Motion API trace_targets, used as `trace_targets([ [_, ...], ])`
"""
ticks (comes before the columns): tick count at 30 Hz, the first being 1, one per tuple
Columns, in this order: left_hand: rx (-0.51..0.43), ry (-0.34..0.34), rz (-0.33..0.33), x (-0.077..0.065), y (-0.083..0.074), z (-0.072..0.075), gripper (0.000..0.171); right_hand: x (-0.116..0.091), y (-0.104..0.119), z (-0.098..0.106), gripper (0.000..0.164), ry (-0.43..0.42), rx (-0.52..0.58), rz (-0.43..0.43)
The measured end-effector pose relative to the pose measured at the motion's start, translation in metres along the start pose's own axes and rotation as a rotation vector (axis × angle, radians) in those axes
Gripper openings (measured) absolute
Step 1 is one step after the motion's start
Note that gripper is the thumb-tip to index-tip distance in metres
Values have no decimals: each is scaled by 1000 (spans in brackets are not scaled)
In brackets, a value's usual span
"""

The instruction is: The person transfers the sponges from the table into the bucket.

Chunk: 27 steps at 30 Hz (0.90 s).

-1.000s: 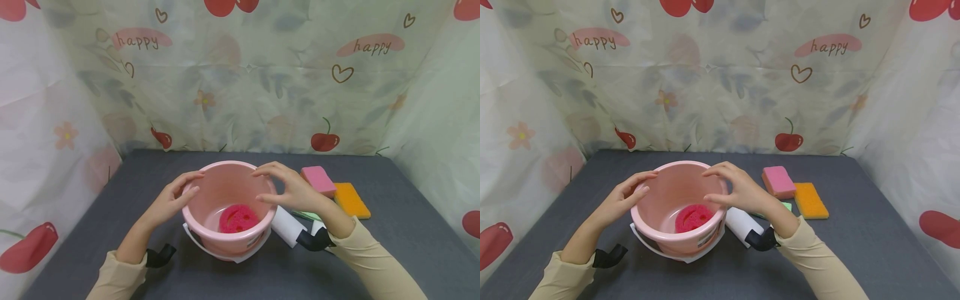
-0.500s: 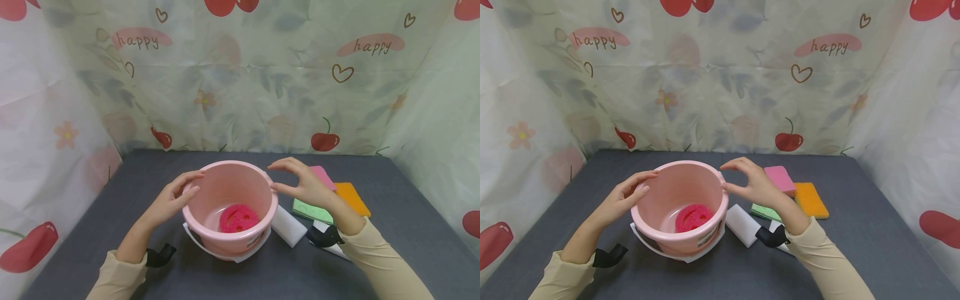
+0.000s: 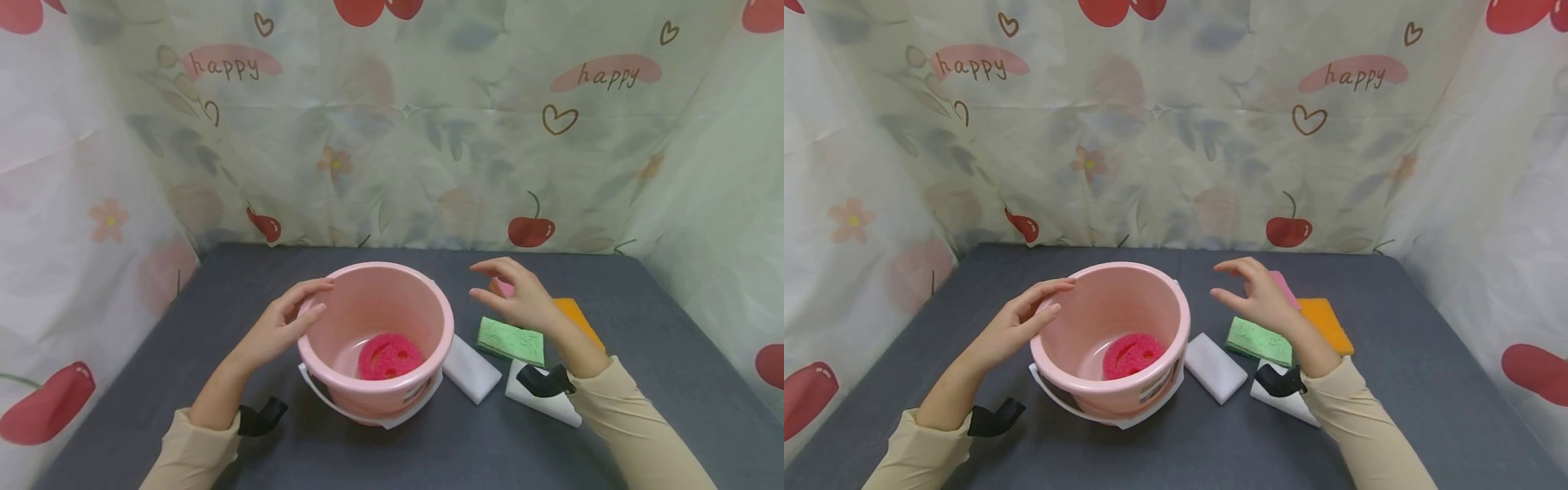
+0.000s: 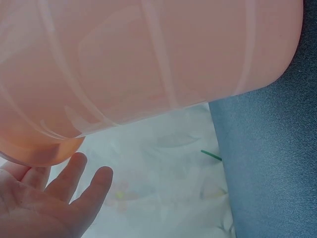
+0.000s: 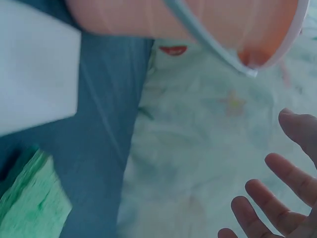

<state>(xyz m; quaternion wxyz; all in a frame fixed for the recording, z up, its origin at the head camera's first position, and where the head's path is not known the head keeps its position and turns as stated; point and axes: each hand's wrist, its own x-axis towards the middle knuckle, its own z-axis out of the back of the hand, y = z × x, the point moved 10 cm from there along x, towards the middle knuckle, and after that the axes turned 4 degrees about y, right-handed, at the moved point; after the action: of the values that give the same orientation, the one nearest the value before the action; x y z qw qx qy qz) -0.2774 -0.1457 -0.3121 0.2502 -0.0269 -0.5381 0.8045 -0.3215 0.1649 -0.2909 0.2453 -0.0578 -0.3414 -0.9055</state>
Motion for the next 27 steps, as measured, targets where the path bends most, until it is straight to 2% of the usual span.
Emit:
trace_targets([
  [5,-5,4,6,0,1,-1,41,-2,-24,4,40,-13,24,-48],
  [12,-14,10,-1,0,1,-1,41,-5,-57,10,45,-41,4,-128],
  [17,-7,6,-7,0,1,0,41,-9,-76,11,51,-19,-11,-225],
  [27,-8,8,-5,0,0,-1,42,-19,-108,13,68,8,-36,-362],
])
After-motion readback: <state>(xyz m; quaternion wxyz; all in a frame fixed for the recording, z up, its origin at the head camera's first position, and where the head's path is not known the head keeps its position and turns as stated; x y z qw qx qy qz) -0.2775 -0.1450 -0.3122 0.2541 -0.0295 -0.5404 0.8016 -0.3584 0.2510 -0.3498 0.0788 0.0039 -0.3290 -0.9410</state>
